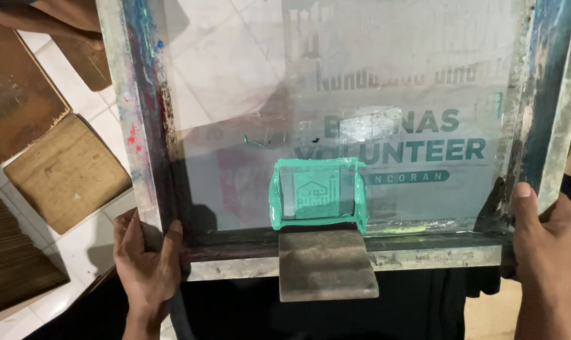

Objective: Screen printing a logo onto black t-shirts using a manual screen and squeegee

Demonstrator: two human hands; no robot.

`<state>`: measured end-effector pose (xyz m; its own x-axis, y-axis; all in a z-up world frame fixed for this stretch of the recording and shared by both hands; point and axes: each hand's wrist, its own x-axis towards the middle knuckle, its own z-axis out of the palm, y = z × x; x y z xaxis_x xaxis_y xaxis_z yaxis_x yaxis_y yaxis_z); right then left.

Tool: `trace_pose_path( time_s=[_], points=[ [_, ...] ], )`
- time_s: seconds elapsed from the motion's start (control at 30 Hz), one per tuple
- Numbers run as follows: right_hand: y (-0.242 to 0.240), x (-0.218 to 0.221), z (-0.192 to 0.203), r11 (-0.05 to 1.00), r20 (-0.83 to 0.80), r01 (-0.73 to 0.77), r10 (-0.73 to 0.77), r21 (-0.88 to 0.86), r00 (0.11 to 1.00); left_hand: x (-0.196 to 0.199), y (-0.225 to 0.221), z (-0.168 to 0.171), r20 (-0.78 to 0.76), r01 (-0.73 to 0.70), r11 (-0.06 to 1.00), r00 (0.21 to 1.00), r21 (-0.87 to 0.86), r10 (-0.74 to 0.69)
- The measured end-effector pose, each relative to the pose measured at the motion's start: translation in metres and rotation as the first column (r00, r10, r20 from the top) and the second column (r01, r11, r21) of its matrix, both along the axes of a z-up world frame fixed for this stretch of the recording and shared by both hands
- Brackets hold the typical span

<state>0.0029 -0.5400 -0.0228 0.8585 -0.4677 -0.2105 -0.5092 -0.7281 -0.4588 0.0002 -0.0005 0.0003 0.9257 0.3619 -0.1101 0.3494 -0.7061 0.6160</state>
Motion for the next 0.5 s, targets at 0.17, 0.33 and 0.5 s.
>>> trace_pose_path(
  time_s=[0.17,0.33,0.5],
  points=[
    [-0.013,-0.003,-0.013,0.997,0.040,-0.078,0.078,-0.013,0.996,0.002,-0.001,0.003,-0.008,0.005,0.999,1.000,0.032,-0.005],
    [-0.006,-0.003,-0.006,0.999,-0.019,-0.034,0.034,-0.028,0.999,0.002,-0.003,0.004,-0.007,-0.021,1.000,1.000,-0.010,0.021],
    [-0.009,-0.005,-0.010,0.998,0.011,-0.058,0.059,-0.038,0.998,0.001,0.000,0.002,-0.014,-0.017,1.000,1.000,0.019,0.017]
  ],
)
